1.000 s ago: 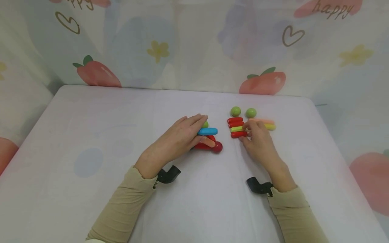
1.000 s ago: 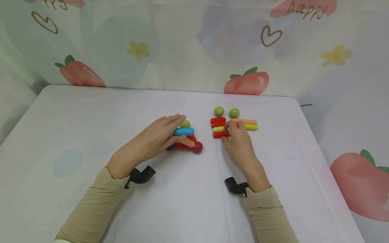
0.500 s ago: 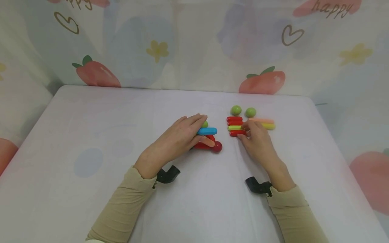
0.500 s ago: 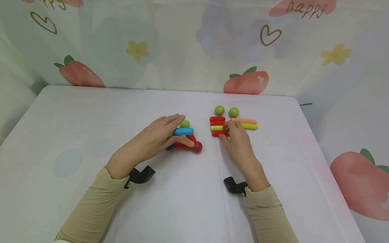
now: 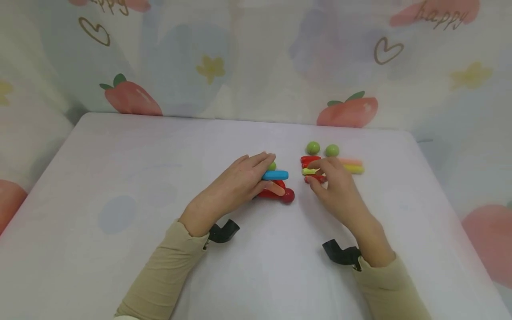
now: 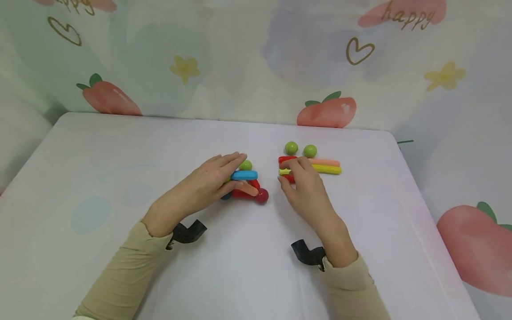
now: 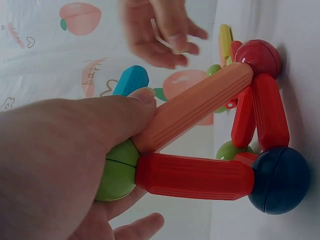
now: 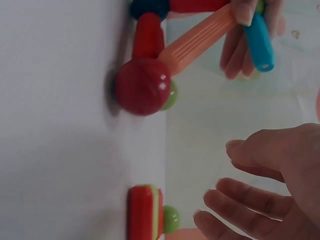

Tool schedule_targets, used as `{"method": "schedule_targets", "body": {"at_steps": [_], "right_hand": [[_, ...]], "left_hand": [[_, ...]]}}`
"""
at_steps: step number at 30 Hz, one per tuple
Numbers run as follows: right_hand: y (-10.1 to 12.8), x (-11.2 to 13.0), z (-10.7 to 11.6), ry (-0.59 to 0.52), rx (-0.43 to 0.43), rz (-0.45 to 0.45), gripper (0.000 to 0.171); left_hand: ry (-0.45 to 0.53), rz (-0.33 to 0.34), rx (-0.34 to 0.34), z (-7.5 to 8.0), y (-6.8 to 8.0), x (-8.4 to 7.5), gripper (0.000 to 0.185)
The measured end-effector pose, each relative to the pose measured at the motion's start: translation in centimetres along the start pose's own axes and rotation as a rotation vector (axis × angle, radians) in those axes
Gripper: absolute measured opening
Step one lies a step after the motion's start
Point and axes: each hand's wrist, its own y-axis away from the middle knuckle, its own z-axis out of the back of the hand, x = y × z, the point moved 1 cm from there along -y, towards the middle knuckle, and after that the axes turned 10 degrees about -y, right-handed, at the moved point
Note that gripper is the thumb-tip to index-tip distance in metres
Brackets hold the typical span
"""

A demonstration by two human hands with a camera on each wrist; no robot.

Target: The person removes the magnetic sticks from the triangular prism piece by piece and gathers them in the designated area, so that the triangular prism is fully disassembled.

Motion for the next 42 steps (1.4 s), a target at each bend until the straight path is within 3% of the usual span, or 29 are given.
{"method": "schedule_targets", "body": {"at_steps": [7, 13, 25, 42], "right_hand": [[0.0, 3.9, 0.3, -0.046, 0.034, 0.171, 0.029], [-0.1, 6.0, -0.2, -0.119, 0.078, 0.242, 0.03], [-0.7, 5.2, -1.9, -0.175, 0.141, 0.235, 0.027], [-1.0, 4.9, -2.3, -0.19, 0.077, 0.257, 0.026]], "left_hand": [[-0.003, -0.026, -0.04, -0.3, 0.1, -0.2, 0.068], [-0.002, -0.031, -0.042, -0.2, 0.3, -0.2, 0.066], [-0.005, -0.035, -0.043, 0.0, 0.5, 0.1, 0.063], [-0.03, -0.069, -0.081, -0.2, 0.3, 0.2, 0.065]]}}
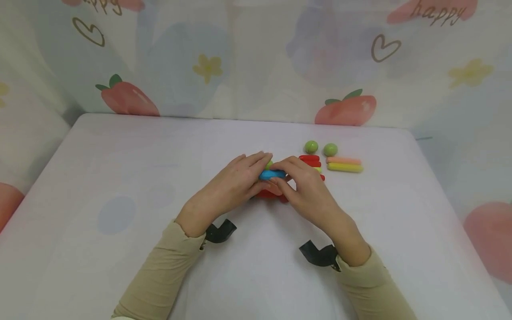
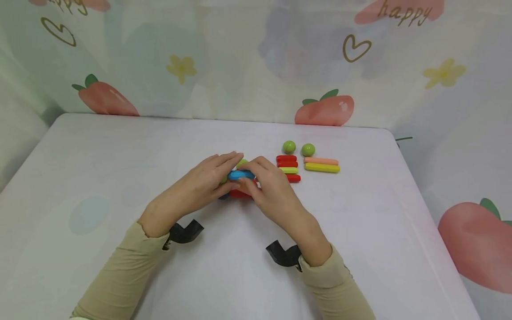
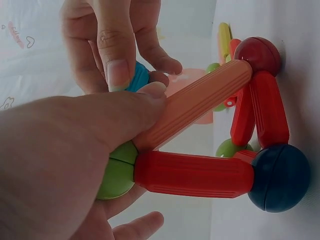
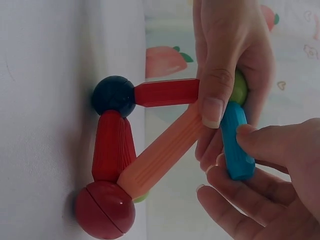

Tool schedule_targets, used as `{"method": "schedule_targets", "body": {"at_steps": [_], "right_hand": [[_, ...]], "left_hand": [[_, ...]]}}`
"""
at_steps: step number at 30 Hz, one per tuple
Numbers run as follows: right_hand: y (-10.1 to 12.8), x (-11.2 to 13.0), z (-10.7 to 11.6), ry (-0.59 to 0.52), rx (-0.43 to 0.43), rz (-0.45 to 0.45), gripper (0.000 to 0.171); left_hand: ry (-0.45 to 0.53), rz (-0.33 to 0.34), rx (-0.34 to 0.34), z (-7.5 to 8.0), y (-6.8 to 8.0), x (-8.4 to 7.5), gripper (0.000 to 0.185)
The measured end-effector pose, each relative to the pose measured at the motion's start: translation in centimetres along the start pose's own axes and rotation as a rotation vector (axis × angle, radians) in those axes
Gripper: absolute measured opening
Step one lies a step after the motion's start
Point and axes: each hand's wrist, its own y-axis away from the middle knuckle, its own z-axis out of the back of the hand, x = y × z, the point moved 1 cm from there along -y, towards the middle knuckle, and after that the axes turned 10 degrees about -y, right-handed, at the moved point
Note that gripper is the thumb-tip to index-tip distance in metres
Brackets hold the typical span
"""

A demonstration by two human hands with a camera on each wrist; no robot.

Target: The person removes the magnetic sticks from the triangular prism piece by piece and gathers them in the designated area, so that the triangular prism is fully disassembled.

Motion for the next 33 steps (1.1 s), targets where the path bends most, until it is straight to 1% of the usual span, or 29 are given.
{"method": "schedule_targets", "body": {"at_steps": [7, 11, 15, 24, 29, 33], "right_hand": [[-0.1, -0.1, -0.1, -0.001, -0.011, -0.016, 0.026], [0.0, -0.3, 0.0, 0.036, -0.03, -0.067, 0.027], [0.1, -0.5, 0.4, 0.069, -0.036, -0.114, 0.027], [0.2, -0.8, 1.4, 0.096, 0.0, -0.148, 0.026], [0.4, -1.0, 2.2, 0.111, 0.012, -0.156, 0.026], [0.6, -1.2, 2.8, 0.126, 0.023, -0.183, 0.03]], "left_hand": [[-0.015, -0.007, -0.01, -0.1, -0.1, 0.1, 0.064], [-0.019, -0.008, -0.016, -0.1, -0.1, 0.1, 0.064], [-0.008, -0.001, -0.007, -0.1, 0.0, 0.0, 0.063], [-0.008, 0.016, 0.019, 0.1, 0.0, -0.1, 0.064], [-0.013, 0.01, 0.012, 0.0, 0.1, -0.2, 0.063], [-0.012, 0.009, 0.012, 0.0, 0.0, -0.1, 0.061]]}}
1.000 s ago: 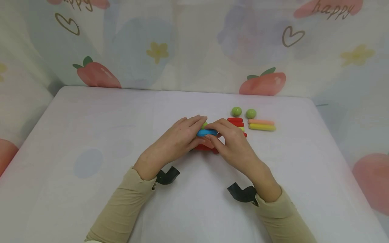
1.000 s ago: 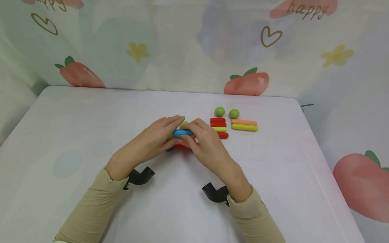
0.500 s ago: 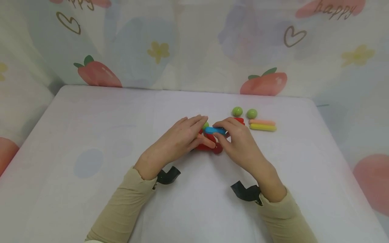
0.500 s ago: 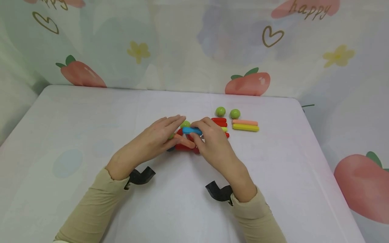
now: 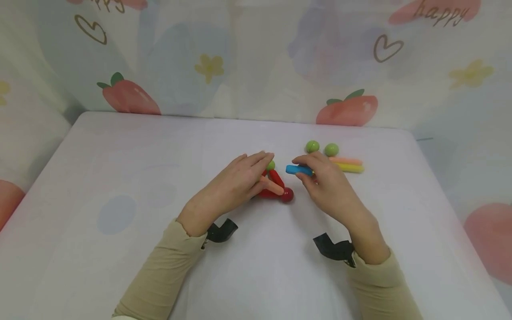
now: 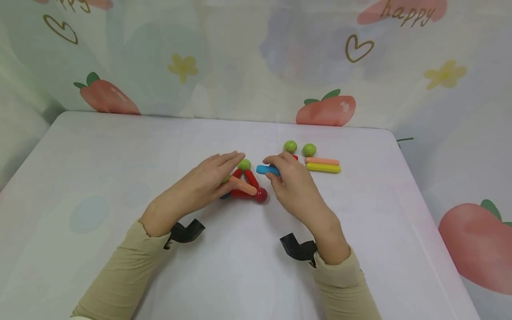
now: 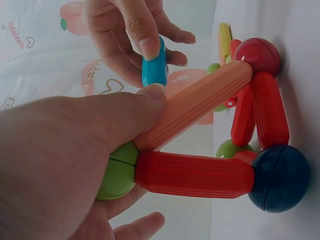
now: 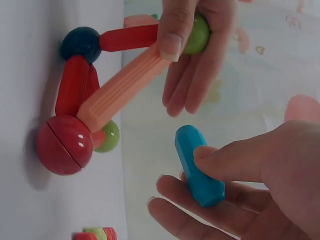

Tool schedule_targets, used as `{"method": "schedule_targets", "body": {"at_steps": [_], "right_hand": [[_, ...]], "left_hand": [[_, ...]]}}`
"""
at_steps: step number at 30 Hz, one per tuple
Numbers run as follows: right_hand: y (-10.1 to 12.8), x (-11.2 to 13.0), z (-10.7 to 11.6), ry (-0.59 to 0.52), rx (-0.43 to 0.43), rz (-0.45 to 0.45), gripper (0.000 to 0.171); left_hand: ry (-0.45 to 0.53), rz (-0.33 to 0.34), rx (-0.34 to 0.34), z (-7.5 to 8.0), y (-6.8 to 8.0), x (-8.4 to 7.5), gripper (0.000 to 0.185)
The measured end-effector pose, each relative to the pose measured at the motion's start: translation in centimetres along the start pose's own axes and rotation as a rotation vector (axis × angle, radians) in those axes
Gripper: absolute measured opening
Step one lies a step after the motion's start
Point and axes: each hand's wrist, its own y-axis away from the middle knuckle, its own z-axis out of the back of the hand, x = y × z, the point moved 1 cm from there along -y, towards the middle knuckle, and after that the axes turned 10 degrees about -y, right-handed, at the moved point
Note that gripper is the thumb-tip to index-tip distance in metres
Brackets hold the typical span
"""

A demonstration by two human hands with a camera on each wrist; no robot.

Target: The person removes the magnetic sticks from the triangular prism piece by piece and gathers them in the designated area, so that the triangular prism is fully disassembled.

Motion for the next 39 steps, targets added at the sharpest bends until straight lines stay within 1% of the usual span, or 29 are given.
{"method": "schedule_targets", "body": {"at_steps": [4, 7, 13, 20, 25, 30, 33, 37, 39], "right_hand": [[0.1, -0.2, 0.4, 0.005, 0.029, -0.041, 0.033], [0.2, -0.3, 0.6, 0.003, 0.044, -0.063, 0.031], [0.2, -0.7, 1.1, 0.005, 0.058, -0.084, 0.028], [0.2, -1.1, 1.5, 0.061, 0.059, -0.105, 0.027], [0.3, -1.3, 1.8, 0.075, 0.069, -0.12, 0.026], [0.4, -1.5, 2.1, 0.07, 0.109, -0.163, 0.027], [0.5, -1.6, 2.4, 0.068, 0.133, -0.201, 0.03], [0.6, -2.0, 2.7, 0.076, 0.154, -0.241, 0.034], [0.6, -2.1, 2.8, 0.077, 0.157, -0.251, 0.033]], "left_hand": [[0.011, 0.003, 0.004, 0.0, -0.1, 0.0, 0.061], [0.018, 0.005, 0.002, 0.1, -0.1, 0.0, 0.061], [0.024, 0.012, 0.004, 0.2, -0.2, -0.1, 0.062], [0.02, 0.024, 0.032, 0.1, -0.2, -0.1, 0.063], [0.032, 0.037, 0.037, 0.1, -0.2, -0.1, 0.061], [0.029, 0.037, 0.036, 0.1, -0.2, -0.1, 0.06], [0.022, 0.035, 0.036, 0.1, -0.1, -0.1, 0.061], [0.019, 0.039, 0.045, 0.1, -0.2, -0.2, 0.062], [0.022, 0.042, 0.049, 0.1, -0.2, -0.2, 0.062]]}}
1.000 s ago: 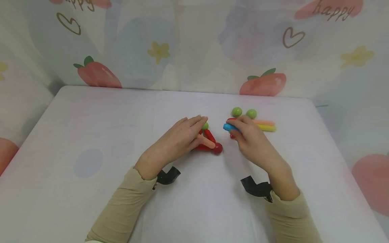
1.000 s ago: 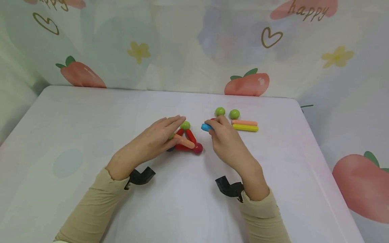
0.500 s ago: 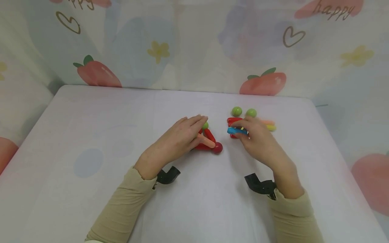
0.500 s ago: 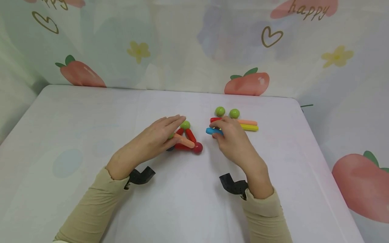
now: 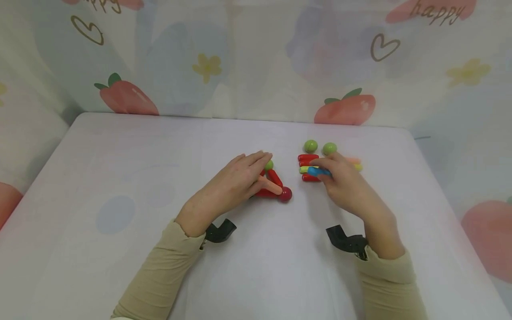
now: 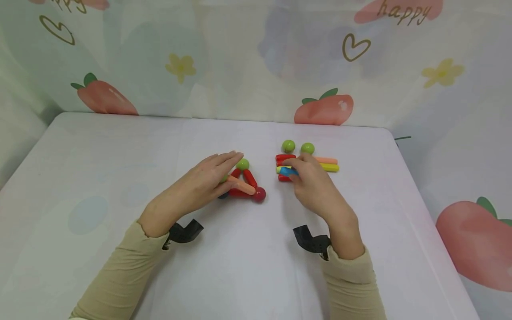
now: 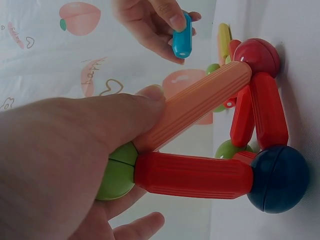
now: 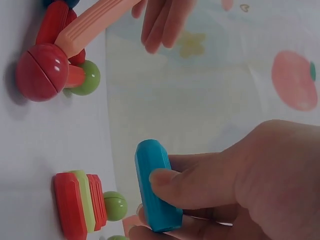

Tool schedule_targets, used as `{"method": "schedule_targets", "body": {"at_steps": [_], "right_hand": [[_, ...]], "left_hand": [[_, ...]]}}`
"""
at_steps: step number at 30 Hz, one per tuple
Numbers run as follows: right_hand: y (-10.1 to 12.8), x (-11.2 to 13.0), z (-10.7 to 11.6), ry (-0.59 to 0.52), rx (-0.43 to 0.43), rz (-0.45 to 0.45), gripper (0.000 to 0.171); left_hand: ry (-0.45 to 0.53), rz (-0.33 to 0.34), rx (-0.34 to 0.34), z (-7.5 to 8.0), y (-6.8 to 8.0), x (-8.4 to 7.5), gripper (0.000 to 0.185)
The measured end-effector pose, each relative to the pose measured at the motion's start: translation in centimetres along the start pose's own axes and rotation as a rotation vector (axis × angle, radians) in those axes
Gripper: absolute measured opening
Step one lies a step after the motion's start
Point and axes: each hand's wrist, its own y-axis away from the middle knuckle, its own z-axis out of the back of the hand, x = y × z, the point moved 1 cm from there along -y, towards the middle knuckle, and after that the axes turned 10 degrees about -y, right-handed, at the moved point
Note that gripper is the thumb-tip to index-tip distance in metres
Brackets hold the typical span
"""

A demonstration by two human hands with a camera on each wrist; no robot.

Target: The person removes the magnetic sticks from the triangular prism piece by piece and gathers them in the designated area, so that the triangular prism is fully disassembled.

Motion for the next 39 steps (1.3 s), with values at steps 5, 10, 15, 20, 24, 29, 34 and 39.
{"method": "schedule_targets", "body": {"at_steps": [5, 10, 15, 20, 24, 29, 34, 39], "right_hand": [[-0.1, -0.3, 0.1, -0.019, 0.009, -0.007, 0.027], [-0.1, -0.5, 0.1, -0.016, 0.044, -0.025, 0.03], [-0.3, -0.9, -0.1, -0.021, 0.062, -0.026, 0.03], [-0.4, -1.2, -0.3, -0.039, 0.085, -0.042, 0.027], [-0.5, -1.3, -0.7, -0.016, 0.127, -0.069, 0.023], [-0.8, -1.8, -1.3, 0.037, 0.19, -0.104, 0.018], [-1.0, -2.2, -1.6, 0.07, 0.231, -0.117, 0.02], [-1.1, -2.2, -1.7, 0.083, 0.246, -0.115, 0.023]], "left_hand": [[0.007, -0.003, -0.014, -0.1, 0.1, 0.1, 0.06], [0.011, -0.006, -0.022, -0.2, 0.0, 0.1, 0.059], [0.011, -0.007, -0.022, -0.2, 0.0, 0.1, 0.059], [0.004, -0.01, -0.015, -0.1, 0.0, 0.1, 0.061], [-0.015, -0.013, -0.018, -0.2, 0.0, 0.2, 0.058], [-0.014, -0.008, -0.013, -0.2, 0.0, 0.2, 0.058], [-0.017, -0.009, -0.02, -0.2, 0.1, 0.1, 0.058], [-0.015, -0.01, -0.019, -0.2, 0.1, 0.2, 0.057]]}}
